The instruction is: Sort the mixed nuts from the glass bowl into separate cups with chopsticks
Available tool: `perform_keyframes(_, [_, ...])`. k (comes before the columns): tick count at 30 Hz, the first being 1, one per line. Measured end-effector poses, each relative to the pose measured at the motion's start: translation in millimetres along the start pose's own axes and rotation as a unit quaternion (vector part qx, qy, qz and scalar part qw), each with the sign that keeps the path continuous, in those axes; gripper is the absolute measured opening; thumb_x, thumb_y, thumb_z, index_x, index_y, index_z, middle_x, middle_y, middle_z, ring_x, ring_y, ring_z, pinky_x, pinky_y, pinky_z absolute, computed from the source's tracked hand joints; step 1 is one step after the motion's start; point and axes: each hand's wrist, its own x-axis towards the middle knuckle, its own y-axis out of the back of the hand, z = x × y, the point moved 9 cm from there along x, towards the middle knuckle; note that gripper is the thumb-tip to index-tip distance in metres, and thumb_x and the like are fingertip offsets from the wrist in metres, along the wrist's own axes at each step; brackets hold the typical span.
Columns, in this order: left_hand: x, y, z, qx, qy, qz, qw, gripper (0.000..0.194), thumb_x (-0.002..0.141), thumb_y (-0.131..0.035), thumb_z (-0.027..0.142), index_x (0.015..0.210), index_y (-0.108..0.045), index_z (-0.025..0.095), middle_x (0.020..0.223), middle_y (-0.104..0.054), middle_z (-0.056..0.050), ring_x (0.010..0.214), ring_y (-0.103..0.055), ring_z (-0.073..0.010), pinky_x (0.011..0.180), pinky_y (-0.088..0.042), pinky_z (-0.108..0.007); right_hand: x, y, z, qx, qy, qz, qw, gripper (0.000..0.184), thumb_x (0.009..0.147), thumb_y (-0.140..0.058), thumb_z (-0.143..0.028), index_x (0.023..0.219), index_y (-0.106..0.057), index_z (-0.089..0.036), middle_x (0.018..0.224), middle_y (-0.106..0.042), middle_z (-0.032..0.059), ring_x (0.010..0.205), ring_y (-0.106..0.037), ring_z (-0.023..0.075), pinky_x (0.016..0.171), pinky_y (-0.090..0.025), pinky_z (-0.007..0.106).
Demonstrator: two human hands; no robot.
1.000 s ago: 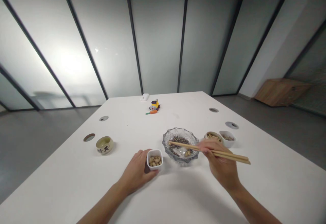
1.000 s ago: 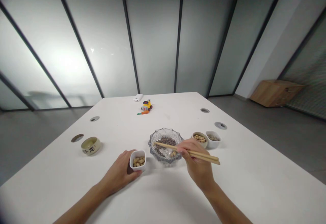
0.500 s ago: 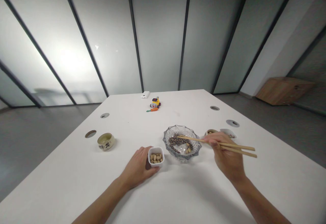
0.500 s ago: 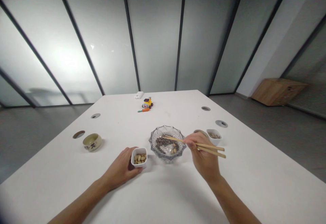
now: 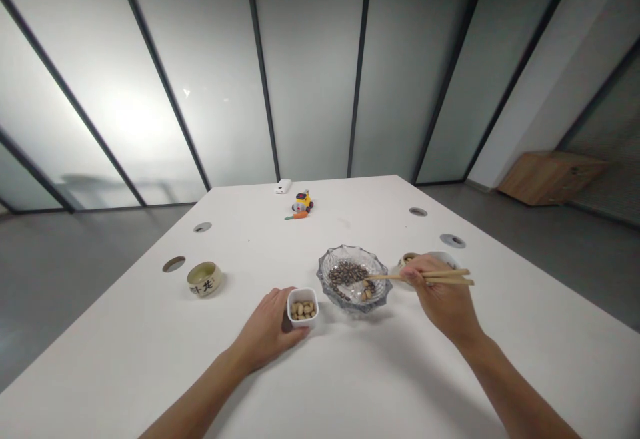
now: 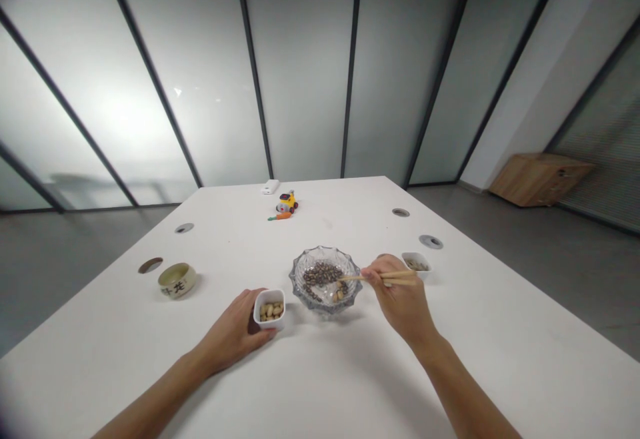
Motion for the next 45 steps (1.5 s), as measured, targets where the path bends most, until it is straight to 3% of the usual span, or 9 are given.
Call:
perform_keyframes(15, [1,0.8,2,-0.001,-0.003,0.007,1.000,0.048,0.084,-0.085,0.032,0.128,-0.066,0.026,0.119,-0.074,-0.009,0.109,-0.067,-0.0324,0.098,-0.054,-0.045,-10,-22,10,0.010,-0.009,-0.080,0.997,0.048,0.107,-0.059,-0.059,0.074,-0.072,-0.025,0.075,-0.072,0.0026,0.073,-0.069,0.0210,0.071,-0.052,0.036])
perform_keyframes(20, [1,0.9,0,-0.001,-0.006,0.008,1.000,0.050,0.084,-0.085,0.035,0.129,-0.066,0.026,0.118,-0.074,-0.009,0.108,-0.068,-0.0325,0.097,-0.054,-0.044,-9,-13,3,0.038,0.009,-0.047,0.998,0.041,0.106,-0.062,-0.054,0.079,-0.076,-0.026,0.078,-0.076,0.0035,0.073,-0.071,0.0211,0.068,-0.054,0.036])
perform_keyframes(26, [1,1.0,4,0.008,0.000,0.007,1.000,0.047,0.084,-0.085,0.034,0.126,-0.067,0.025,0.119,-0.074,-0.009,0.109,-0.067,-0.0327,0.098,-0.053,-0.044,-19,2,-17,0.144,-0.030,0.120,0.982,0.035,0.106,-0.065,-0.047,0.080,-0.076,-0.027,0.077,-0.076,0.0043,0.075,-0.073,0.0231,0.075,-0.061,0.040])
perform_keyframes(29, [2,0.8,8,0.013,-0.002,0.007,1.000,0.047,0.084,-0.084,0.032,0.127,-0.067,0.026,0.117,-0.074,-0.009,0.108,-0.067,-0.0326,0.097,-0.053,-0.044,-31,-19,-40,0.208,-0.042,0.094,0.973,0.038,0.104,-0.067,-0.051,0.076,-0.074,-0.026,0.074,-0.074,0.0052,0.073,-0.074,0.0238,0.068,-0.063,0.038])
perform_keyframes(33, [2,-0.1,11,0.014,-0.014,0.008,1.000,0.047,0.085,-0.082,0.031,0.129,-0.066,0.026,0.118,-0.074,-0.008,0.109,-0.067,-0.0328,0.097,-0.052,-0.044,-38,-40,-68,0.262,-0.003,0.014,0.965,0.035,0.101,-0.069,-0.057,0.084,-0.078,-0.027,0.079,-0.078,0.0046,0.074,-0.076,0.0221,0.068,-0.065,0.036])
perform_keyframes(38, [2,-1.9,8,0.020,-0.002,0.009,1.000,0.048,0.083,-0.085,0.030,0.127,-0.066,0.026,0.115,-0.074,-0.008,0.107,-0.068,-0.0332,0.096,-0.053,-0.043,-24,-7,-45,0.167,0.001,0.078,0.983,0.037,0.107,-0.062,-0.050,0.080,-0.074,-0.027,0.074,-0.074,0.0035,0.072,-0.072,0.0213,0.068,-0.059,0.035])
perform_keyframes(41, [2,-2.0,8,0.021,-0.004,0.007,1.000,0.048,0.083,-0.085,0.031,0.127,-0.066,0.025,0.117,-0.074,-0.008,0.108,-0.067,-0.0329,0.097,-0.052,-0.044,-12,-1,-28,0.064,0.002,0.035,0.997,0.041,0.107,-0.062,-0.052,0.076,-0.072,-0.026,0.071,-0.073,0.0019,0.068,-0.069,0.0200,0.067,-0.053,0.034])
perform_keyframes(45, [1,-1.2,7,0.020,-0.002,0.003,1.000,0.048,0.084,-0.085,0.033,0.128,-0.065,0.025,0.118,-0.073,-0.009,0.109,-0.067,-0.0329,0.098,-0.052,-0.044,-8,-9,-15,0.021,-0.010,-0.016,1.000,0.050,0.108,-0.055,-0.057,0.072,-0.067,-0.026,0.070,-0.071,0.0009,0.067,-0.068,0.0190,0.067,-0.050,0.035])
